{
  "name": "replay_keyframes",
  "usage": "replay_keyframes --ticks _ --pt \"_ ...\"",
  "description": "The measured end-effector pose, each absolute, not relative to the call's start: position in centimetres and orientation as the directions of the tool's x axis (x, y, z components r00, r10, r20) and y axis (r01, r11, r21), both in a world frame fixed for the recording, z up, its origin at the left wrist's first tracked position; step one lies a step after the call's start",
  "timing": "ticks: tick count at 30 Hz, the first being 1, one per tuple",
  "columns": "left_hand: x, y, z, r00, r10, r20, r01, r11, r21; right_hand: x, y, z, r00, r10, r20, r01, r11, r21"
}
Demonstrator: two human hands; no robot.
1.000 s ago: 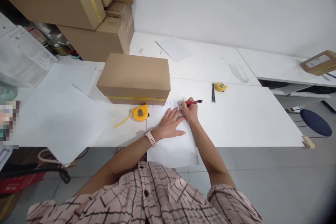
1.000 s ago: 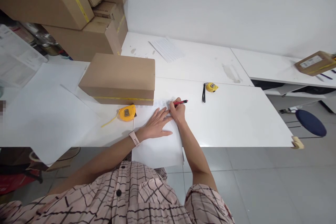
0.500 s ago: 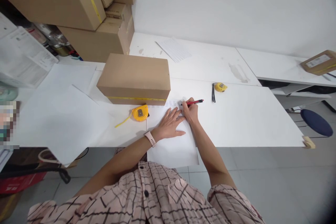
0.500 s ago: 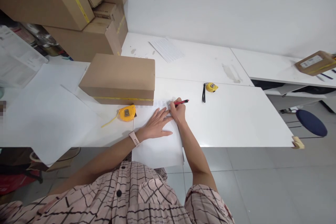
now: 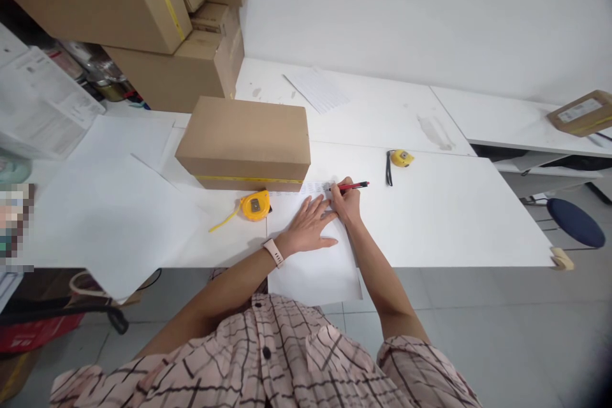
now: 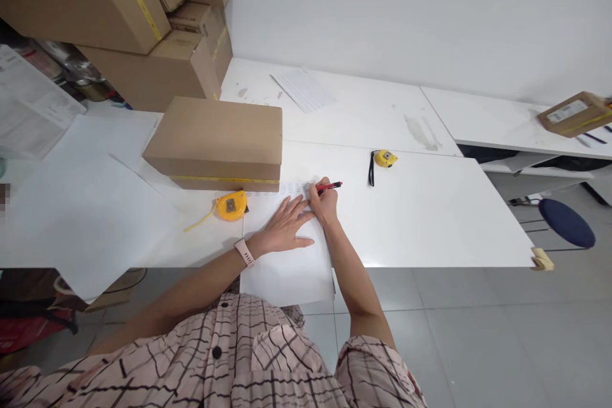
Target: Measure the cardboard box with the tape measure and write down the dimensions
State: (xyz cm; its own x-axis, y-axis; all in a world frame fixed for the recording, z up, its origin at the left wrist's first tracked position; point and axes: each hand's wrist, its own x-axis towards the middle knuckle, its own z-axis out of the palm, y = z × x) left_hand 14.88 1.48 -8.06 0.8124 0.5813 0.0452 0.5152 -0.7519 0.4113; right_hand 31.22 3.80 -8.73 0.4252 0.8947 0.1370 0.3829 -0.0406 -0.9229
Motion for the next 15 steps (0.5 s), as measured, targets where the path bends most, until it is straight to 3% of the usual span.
replay_keyframes --ticks 15 --pt "14.89 1.53 -8.27 0.812 0.582 0.048 0.514 -0.751 0.415 31.19 3.65 -8.64 0.418 0.897 0.143 0.387 -0.033 -0.922"
